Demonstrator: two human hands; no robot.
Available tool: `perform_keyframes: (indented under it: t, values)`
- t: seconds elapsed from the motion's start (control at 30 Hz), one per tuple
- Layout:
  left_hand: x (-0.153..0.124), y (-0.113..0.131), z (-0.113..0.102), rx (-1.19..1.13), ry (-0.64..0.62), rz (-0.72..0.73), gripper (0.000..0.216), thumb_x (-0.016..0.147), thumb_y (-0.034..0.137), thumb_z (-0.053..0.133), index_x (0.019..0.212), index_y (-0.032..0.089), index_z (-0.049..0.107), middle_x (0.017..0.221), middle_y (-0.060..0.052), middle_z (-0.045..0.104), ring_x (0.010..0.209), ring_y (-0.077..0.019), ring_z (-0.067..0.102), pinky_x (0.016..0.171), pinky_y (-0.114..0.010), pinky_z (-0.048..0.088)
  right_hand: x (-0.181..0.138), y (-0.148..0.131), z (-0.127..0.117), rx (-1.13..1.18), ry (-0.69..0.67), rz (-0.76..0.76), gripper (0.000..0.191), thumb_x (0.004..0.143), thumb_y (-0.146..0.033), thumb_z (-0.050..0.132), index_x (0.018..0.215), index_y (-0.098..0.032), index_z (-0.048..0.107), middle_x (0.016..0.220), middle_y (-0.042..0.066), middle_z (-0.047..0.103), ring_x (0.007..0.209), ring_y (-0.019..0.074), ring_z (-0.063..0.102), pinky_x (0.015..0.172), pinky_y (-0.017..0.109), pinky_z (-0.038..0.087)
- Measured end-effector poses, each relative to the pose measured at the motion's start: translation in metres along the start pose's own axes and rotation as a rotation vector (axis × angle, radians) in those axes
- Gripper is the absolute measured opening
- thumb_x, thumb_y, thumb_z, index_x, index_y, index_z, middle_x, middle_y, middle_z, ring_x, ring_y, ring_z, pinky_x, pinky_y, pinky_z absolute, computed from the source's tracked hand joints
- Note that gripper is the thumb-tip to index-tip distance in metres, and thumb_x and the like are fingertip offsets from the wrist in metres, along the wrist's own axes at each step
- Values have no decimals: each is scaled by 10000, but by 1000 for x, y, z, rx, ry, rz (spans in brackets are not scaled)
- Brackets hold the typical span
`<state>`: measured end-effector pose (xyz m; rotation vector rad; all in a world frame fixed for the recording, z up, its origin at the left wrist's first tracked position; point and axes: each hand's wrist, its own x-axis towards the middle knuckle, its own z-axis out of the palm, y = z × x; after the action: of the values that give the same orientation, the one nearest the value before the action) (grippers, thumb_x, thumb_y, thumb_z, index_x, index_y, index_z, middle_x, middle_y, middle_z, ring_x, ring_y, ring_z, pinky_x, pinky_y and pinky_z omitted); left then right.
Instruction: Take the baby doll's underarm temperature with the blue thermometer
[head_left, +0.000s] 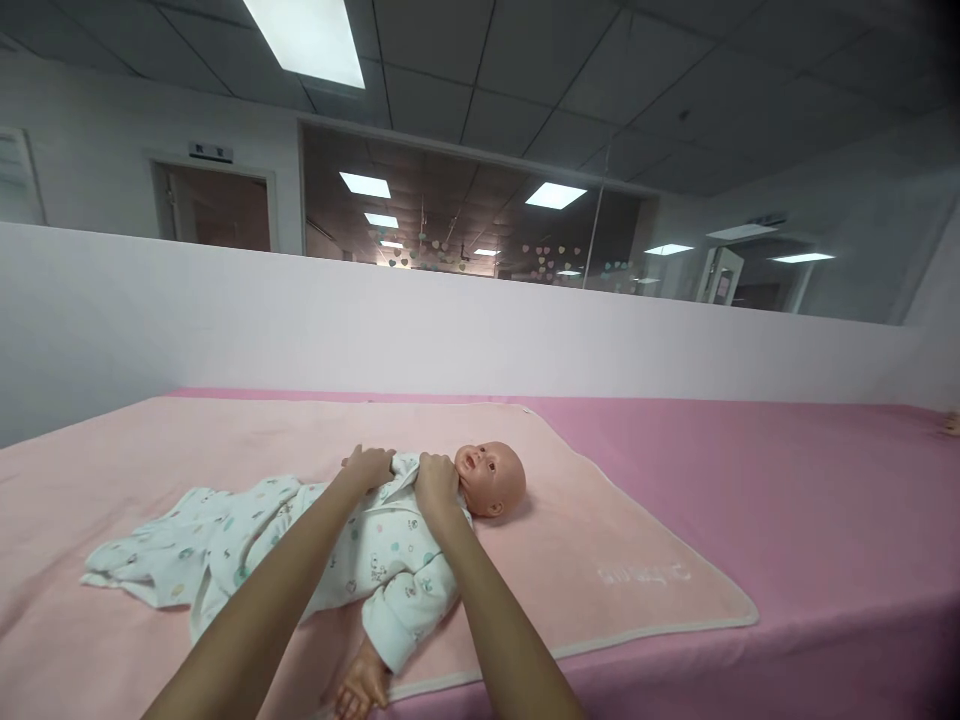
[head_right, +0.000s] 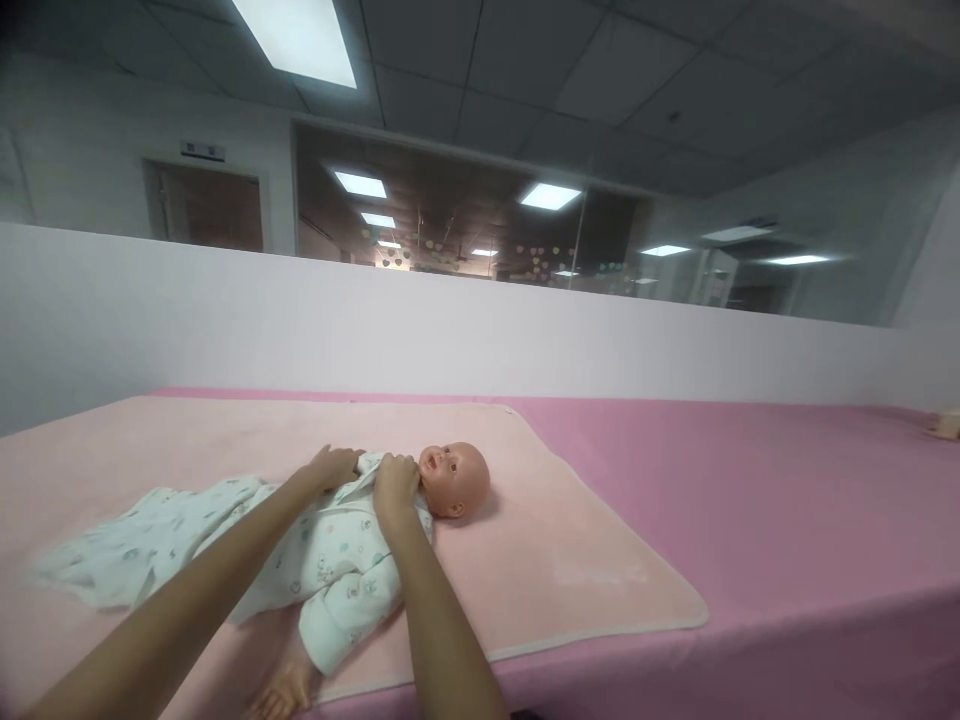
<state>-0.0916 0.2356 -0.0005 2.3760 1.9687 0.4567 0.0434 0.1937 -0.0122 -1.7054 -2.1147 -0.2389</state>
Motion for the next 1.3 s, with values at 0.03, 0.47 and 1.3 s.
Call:
perform_keyframes:
  t: [0.03,0.47,1.3]
  values:
    - [-3,1,5,33,-13,-6,325,616,195,510,924,179,612,978,-145,616,949,-313,531,818,-450,344,-1,-1,-1,-7,0,-6,277,787,-21,362,819,-112,621,830,141,637,848,210,564,644,275,406]
    - [-31,-20,22,-15,-30,-48,364,767,365,305,930,164,561,987,-113,615,883,-231,566,695,-299,409,-37,16,-18,-104,91,-289,212,760,-49,424,753,-142,614,780,99,596,823,209,495,745,331,351]
    - [-52,-12,11,-205,37,-86,486,746,490,312,1037,162,522,1113,-120,562,1016,-275,495,830,-350,359,5,158,-24,1207,163,9,196,643,-321,485,598,-149,568,690,22,613,716,149,536,709,259,401]
